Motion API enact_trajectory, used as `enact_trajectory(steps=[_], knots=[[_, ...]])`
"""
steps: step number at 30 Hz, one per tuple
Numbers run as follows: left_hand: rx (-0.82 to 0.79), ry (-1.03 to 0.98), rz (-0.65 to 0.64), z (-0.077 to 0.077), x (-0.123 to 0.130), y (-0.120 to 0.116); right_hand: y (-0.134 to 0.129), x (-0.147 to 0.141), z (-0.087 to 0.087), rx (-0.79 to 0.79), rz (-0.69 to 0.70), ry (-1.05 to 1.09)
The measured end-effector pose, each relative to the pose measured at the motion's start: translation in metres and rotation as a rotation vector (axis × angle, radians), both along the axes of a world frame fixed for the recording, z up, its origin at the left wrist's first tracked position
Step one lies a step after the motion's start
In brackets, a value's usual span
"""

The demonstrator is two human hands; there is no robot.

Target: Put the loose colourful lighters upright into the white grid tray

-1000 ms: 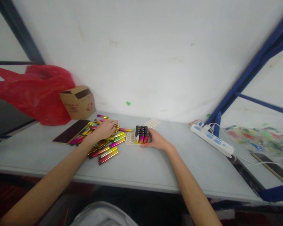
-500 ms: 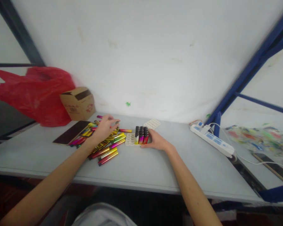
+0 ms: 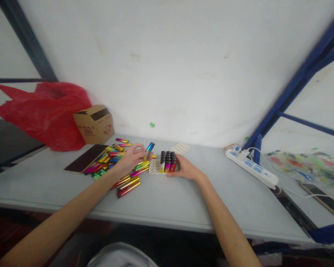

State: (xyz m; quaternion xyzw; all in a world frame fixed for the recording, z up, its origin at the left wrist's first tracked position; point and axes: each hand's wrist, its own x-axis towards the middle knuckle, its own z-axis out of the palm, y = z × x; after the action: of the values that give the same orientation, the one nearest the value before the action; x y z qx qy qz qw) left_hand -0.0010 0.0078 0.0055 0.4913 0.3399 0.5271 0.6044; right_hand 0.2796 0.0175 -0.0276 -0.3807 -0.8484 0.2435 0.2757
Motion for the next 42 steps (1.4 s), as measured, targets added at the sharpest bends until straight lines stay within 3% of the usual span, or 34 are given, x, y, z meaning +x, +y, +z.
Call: enact_trajectory(steps=[6, 12, 18, 22, 25, 36, 42], knots=[[-0.032, -0.001, -0.067, 0.005, 0.003, -0.007, 0.001, 0.0, -0.003, -0.002, -0.007, 0.015], [-0.034, 0.074, -0.043, -0.002, 0.003, -0.002, 0.001, 0.0, -0.003, 0.005, 0.007, 0.003], [0.009, 0.328, 0.094, -0.009, 0.004, 0.004, 0.001, 0.0, -0.003, 0.0, 0.017, 0.023], [0.199, 0.572, 0.246, -0.016, 0.004, 0.01, 0.002, 0.001, -0.003, 0.0, 0.014, 0.008], [0.312, 0.689, 0.288, -0.019, 0.002, 0.012, 0.002, 0.001, -0.004, 0.002, 0.013, 0.009], [0.304, 0.632, 0.221, -0.011, 0.004, 0.001, 0.0, 0.0, -0.001, 0.0, 0.018, 0.013], [0.318, 0.626, 0.248, -0.012, 0.005, 0.0, 0.0, -0.001, -0.001, -0.009, 0.008, 0.017]])
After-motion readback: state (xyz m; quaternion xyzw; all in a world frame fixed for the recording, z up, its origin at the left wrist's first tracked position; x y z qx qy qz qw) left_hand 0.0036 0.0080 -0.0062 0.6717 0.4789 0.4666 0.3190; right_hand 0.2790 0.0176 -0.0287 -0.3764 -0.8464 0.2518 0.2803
